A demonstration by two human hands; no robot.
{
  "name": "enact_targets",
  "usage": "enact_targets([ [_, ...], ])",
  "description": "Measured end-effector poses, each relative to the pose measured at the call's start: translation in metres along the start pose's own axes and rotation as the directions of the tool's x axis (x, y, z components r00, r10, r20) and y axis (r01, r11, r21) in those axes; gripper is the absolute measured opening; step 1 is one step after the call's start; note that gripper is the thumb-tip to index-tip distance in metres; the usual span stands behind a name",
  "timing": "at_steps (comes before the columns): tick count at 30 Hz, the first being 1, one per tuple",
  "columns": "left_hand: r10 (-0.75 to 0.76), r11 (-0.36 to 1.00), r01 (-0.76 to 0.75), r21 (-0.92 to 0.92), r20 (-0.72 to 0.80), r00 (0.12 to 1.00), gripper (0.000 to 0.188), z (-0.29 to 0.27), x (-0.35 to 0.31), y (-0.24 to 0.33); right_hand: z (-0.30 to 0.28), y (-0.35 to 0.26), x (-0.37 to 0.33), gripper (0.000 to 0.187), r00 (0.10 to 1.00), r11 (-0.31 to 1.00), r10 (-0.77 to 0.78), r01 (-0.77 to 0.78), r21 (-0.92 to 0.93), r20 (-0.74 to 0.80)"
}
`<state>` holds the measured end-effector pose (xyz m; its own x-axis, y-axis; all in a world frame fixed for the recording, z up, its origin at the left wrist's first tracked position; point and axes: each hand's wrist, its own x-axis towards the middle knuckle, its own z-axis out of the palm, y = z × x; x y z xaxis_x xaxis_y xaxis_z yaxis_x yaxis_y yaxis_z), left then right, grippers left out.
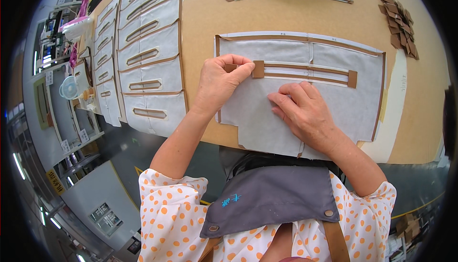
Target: The recorder is applying small leather strips/tabs to larger white leather pattern pieces on a workbench.
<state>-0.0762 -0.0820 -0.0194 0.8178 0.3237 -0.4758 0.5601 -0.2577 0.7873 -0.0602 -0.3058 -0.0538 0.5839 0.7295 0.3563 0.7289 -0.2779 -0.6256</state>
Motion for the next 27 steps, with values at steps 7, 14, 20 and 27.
enact_targets([
  [7,0.02,1.0,-0.02,0.001,-0.005,1.0,0.014,0.001,0.001,-0.002,-0.001,0.0,0.0,0.03,1.0,1.0,-0.009,0.009,-0.011,-0.002],
  [14,0.028,1.0,-0.028,0.002,-0.006,1.0,0.015,0.0,0.001,-0.003,-0.009,-0.011,0.004,0.046,0.998,0.998,0.029,-0.027,-0.048,0.054],
  [20,0.047,0.999,-0.047,0.02,0.007,0.999,0.015,-0.001,0.004,-0.006,-0.002,-0.013,0.01,0.059,0.996,0.995,0.021,-0.012,-0.104,0.091],
  [27,0.056,0.998,-0.057,0.036,0.012,0.998,0.016,-0.003,0.004,-0.005,0.004,-0.013,0.014,0.071,0.992,0.991,0.065,-0.053,-0.119,0.107],
])
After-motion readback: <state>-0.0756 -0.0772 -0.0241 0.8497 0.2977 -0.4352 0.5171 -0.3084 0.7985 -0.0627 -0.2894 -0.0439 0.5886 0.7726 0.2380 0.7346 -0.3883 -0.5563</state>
